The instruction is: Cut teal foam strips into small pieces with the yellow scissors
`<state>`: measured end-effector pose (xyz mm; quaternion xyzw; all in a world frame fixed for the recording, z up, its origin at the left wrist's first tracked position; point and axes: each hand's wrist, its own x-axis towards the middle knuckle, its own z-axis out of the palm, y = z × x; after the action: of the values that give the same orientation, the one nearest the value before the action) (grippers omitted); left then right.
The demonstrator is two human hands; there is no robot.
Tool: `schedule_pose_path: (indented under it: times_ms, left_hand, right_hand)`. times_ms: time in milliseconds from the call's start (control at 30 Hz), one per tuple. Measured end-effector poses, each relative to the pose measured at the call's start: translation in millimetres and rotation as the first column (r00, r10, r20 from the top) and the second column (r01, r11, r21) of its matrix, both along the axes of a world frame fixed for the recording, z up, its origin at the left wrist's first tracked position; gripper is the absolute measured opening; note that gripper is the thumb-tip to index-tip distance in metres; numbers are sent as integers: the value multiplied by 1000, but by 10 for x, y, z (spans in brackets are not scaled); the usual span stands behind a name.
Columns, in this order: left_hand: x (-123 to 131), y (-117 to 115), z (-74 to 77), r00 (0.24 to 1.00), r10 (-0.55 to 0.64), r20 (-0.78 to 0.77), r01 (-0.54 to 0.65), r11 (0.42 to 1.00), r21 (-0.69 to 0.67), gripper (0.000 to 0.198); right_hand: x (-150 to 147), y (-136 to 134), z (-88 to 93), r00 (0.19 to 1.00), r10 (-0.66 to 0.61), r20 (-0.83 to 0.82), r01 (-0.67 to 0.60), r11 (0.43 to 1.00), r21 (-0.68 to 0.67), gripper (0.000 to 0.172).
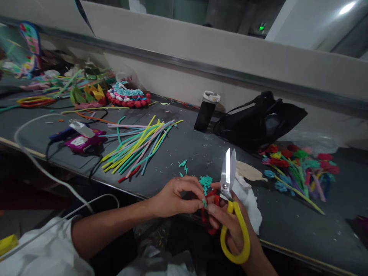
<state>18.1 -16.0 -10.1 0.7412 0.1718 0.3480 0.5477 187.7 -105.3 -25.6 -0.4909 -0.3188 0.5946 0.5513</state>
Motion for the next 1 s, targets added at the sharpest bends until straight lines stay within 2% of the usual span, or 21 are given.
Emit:
schedule_pose_path:
  times_ms: [167,267,333,400,467,533,700,833,1000]
  left_hand:
    - [-1,1,-25,1000,-17,4,18,999,-27,11]
    - [51,-39,-96,999,39,22,-34,982,-188,11]
    - [106,-94,-155,996,86,30,-66,907,-415,15]
    - [158,-158,-206,995,92,41,-45,772,-634,19]
    - [197,-215,-235,992,108,62,-27,676,-736,21]
    - [218,-248,-239,986,148,75,-37,641,-767,22]
    - [222,-246,-196,975,205,85,-65,629,-774,24]
    - [218,-240,-181,975,210,76,-78,637,-767,25]
    - [216,-230,-177,977,200,73,-75,647,-758,26]
  right_hand:
    - [-24,-3,-44,999,18,-30,-18,1000,8,57]
    - [-27,-5,-61,995,-62,73,57,996,73,53]
    - [-25,-3,-39,970,-141,196,120,986,113,47]
    - [-27,1,5,913,-227,338,179,969,169,42]
    - [-40,6,52,825,-305,475,201,945,258,38]
    - [-59,7,86,736,-375,564,193,915,355,33]
    - [-90,-4,84,585,-452,673,155,877,455,26]
    - [-84,-28,25,556,-450,699,131,877,461,24]
    - [-53,-47,-38,505,-431,748,74,885,460,29]
